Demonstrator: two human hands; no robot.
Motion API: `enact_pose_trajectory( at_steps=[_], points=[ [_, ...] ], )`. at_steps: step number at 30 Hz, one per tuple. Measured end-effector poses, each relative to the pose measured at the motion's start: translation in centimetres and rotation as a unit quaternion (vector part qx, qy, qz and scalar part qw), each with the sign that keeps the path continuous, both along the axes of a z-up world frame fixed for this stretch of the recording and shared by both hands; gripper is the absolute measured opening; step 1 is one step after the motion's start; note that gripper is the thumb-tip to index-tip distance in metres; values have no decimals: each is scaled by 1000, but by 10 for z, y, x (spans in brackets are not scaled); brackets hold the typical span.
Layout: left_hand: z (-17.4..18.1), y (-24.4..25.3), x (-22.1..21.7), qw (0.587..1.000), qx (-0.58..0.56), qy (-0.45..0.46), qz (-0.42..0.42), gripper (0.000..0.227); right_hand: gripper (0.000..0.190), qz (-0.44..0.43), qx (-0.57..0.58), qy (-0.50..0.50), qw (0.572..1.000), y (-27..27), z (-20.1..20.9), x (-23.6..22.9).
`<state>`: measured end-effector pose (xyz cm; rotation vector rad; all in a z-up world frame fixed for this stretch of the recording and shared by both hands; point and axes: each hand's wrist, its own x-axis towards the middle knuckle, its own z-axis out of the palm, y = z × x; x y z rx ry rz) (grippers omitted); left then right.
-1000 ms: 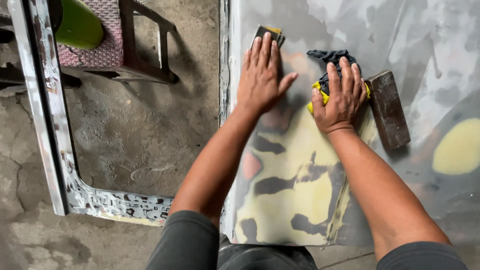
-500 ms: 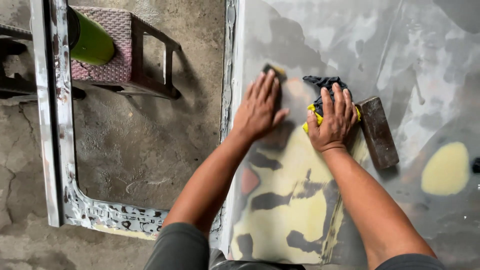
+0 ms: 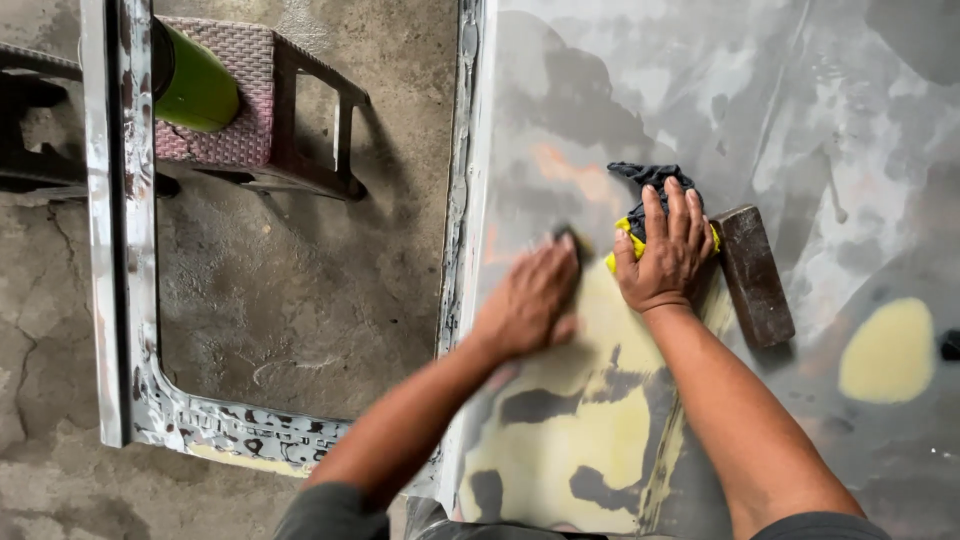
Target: The person scrubs a large, paint-splattered metal frame using a yellow cloth and a small black abrasive block. They repeatedly wipe the frame's edges and surface, occasionally dipping the cloth into a green bucket of water to rinse it before continuing the cleaning process.
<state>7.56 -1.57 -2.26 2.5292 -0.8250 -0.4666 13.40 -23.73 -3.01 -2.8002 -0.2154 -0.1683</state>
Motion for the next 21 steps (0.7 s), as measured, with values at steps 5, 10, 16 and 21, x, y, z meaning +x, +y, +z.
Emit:
enact_pose_trajectory(
  at_steps=[5, 10, 16, 21],
  points=[
    [-11, 11, 102, 978, -2, -75, 196, 87, 66, 0, -6, 0, 1000, 0, -1, 1],
    [9, -14, 17, 987, 13, -48, 155, 93, 66, -7, -1, -4, 1000, 2, -1, 0],
    [2, -7, -8, 998, -66, 22, -7, 90, 65, -1, 5, 3, 1000, -1, -2, -1],
    [-27, 19, 117, 991, 10, -63, 120, 83, 65, 0, -4, 4, 1000, -2, -2, -1]
  ],
)
